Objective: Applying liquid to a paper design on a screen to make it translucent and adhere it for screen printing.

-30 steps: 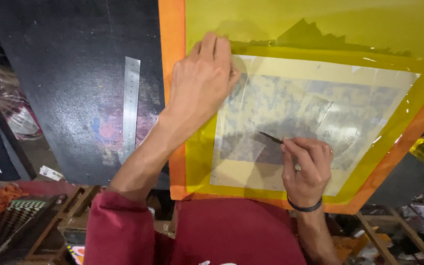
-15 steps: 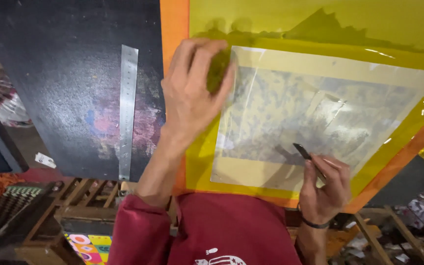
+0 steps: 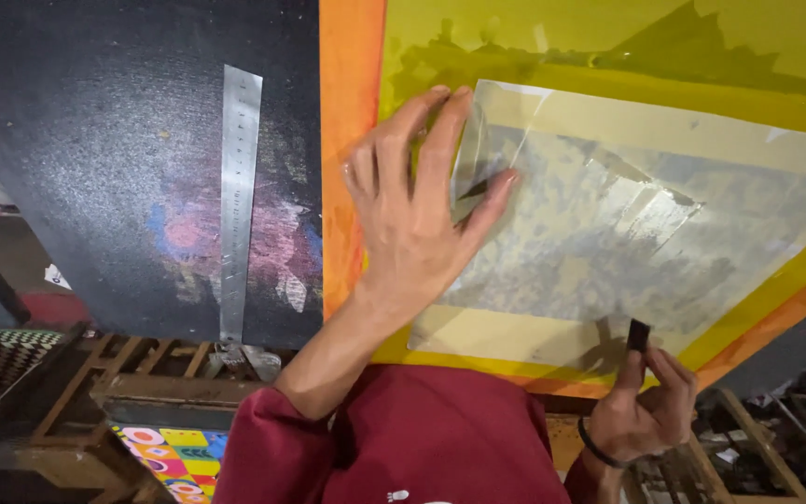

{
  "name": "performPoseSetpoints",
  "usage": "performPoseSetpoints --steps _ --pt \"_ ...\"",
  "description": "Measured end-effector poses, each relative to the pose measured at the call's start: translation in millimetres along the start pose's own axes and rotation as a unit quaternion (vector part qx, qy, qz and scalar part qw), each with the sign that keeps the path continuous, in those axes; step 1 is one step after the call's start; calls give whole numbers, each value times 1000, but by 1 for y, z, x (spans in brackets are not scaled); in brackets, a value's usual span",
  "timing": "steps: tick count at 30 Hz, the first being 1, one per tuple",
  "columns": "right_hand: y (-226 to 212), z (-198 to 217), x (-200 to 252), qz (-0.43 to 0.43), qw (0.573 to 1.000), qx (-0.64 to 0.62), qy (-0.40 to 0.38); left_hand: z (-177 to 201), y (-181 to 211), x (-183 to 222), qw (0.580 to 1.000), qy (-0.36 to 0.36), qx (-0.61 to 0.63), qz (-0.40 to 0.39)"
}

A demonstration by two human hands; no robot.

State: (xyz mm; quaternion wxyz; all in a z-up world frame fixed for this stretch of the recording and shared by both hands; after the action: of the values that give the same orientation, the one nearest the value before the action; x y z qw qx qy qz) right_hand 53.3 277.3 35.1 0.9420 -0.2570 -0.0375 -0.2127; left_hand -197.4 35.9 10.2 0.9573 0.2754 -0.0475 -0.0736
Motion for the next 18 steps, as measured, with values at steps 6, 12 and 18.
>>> performPoseSetpoints --steps 6,12,18 --pt "13 1 14 -9 1000 5 17 -2 4 -13 999 19 -31 27" --pt "36 4 36 -33 998 -22 43 -23 -6 -5 999 -9 -46 -11" --pt "44 11 43 -93 996 -6 17 2 -6 2 973 -32 -122 -191"
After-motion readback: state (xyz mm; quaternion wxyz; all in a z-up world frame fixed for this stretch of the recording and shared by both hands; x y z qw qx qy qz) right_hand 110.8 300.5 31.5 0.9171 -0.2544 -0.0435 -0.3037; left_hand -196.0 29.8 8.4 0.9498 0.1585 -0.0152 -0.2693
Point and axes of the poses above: each hand's wrist, its own x-axis away from the middle knuckle, its own z-axis out of the back of the hand, y = z × x, the point moved 3 cm from there along -x, towards the middle knuckle, and after that the axes turned 10 degrees about -y, right-handed, at the moved point
